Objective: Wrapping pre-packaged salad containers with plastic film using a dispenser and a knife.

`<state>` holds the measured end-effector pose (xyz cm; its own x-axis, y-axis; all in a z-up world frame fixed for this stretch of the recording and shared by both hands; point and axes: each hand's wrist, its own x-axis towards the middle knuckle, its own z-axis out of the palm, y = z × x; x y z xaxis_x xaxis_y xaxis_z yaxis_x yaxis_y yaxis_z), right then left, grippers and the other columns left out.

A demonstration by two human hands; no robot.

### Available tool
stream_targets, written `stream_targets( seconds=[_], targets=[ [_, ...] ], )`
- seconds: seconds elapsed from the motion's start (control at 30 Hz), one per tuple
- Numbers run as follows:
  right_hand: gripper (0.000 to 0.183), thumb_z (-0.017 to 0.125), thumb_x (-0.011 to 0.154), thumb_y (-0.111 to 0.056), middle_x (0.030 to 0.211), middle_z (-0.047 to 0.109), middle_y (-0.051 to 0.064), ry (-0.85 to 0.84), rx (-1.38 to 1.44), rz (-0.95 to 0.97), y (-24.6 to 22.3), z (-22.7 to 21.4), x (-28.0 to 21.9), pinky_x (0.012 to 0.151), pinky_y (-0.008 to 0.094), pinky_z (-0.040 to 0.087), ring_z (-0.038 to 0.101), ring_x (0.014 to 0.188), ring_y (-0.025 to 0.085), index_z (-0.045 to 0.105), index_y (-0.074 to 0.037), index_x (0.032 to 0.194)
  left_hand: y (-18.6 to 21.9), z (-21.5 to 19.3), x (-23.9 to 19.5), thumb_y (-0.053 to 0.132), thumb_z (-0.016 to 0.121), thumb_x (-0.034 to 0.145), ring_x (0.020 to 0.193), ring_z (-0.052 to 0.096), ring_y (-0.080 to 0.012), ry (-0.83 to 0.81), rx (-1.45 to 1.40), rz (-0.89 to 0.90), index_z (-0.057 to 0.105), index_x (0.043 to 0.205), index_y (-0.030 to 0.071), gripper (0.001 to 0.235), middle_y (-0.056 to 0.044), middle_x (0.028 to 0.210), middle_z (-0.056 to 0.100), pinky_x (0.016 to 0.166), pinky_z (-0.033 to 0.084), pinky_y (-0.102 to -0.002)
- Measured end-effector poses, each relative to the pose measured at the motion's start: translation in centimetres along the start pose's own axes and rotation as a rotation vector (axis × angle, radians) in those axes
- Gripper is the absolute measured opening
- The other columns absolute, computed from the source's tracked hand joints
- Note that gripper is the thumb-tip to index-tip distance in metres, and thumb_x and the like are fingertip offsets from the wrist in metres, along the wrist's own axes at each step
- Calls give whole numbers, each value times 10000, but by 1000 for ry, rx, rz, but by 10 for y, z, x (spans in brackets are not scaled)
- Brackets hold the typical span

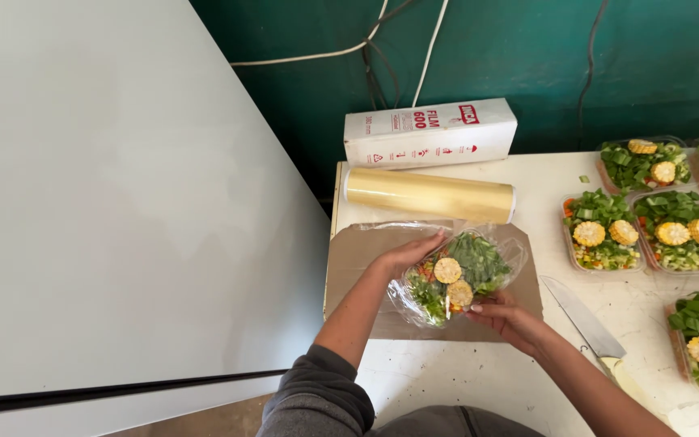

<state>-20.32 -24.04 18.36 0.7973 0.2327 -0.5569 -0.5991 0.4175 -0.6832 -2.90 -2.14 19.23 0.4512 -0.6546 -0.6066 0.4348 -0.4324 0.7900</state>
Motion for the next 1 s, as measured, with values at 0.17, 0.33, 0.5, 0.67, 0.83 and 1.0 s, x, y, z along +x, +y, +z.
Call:
stream_targets(
  seconds=[0.17, 0.33, 0.5, 0.67, 0.83, 1.0],
  targets=[
    [679, 709, 840, -62, 1327, 622, 190, 1, -91, 19, -22, -9, 1, 1059, 384, 525, 650, 1200, 265, 399, 44, 1434, 13, 4, -8, 801, 363, 888, 1452, 433, -263, -54, -123, 60, 345, 1595, 152, 961, -147, 1594, 413, 1136, 436, -429],
    [722, 720, 825, -97, 1373, 598, 161, -25, -156, 6, -56, -5, -4, 1071, 403, 510, 627, 1229, 257, 389, 4, 1459, 7, -7, 8, 721, 433, 937, 1365, 543, -264, -189, -300, 121, 373, 1572, 85, 901, -178, 1529, 507, 1085, 503, -407],
    [663, 742, 824, -131, 1364, 646, 189, -128, -363, 32, -91, -6, -20, 1091, 405, 498, 634, 1263, 265, 470, -4, 1415, -2, -10, 3, 572, 543, 1006, 1350, 554, -241, -196, -446, 208, 395, 1569, 34, 792, -159, 1519, 530, 1104, 492, -391],
    [436, 642, 918, -230, 1290, 707, 107, 171, -542, -196, -133, -85, 30, 995, 441, 560, 669, 1188, 263, 631, -39, 1310, -11, 0, -26, 495, 584, 1008, 1375, 531, -251, -141, -577, 260, 359, 1593, 26, 783, -152, 1535, 515, 1134, 455, -397],
    [517, 557, 1004, -454, 1188, 709, 114, 205, -543, -81, -174, -55, 55, 936, 420, 575, 674, 1102, 248, 685, -62, 1316, -13, 15, -49, 433, 655, 968, 1446, 455, -271, -211, -573, 358, 274, 1625, 40, 855, -150, 1590, 444, 1186, 400, -414],
    [539, 590, 911, -511, 1154, 748, 16, -121, -694, 187, -186, -31, 78, 915, 349, 545, 689, 1060, 167, 700, -132, 1278, -16, 20, -55, 479, 694, 938, 1512, 366, -277, -209, -480, 393, 238, 1641, 19, 956, -159, 1655, 361, 1220, 340, -407]
  ],
)
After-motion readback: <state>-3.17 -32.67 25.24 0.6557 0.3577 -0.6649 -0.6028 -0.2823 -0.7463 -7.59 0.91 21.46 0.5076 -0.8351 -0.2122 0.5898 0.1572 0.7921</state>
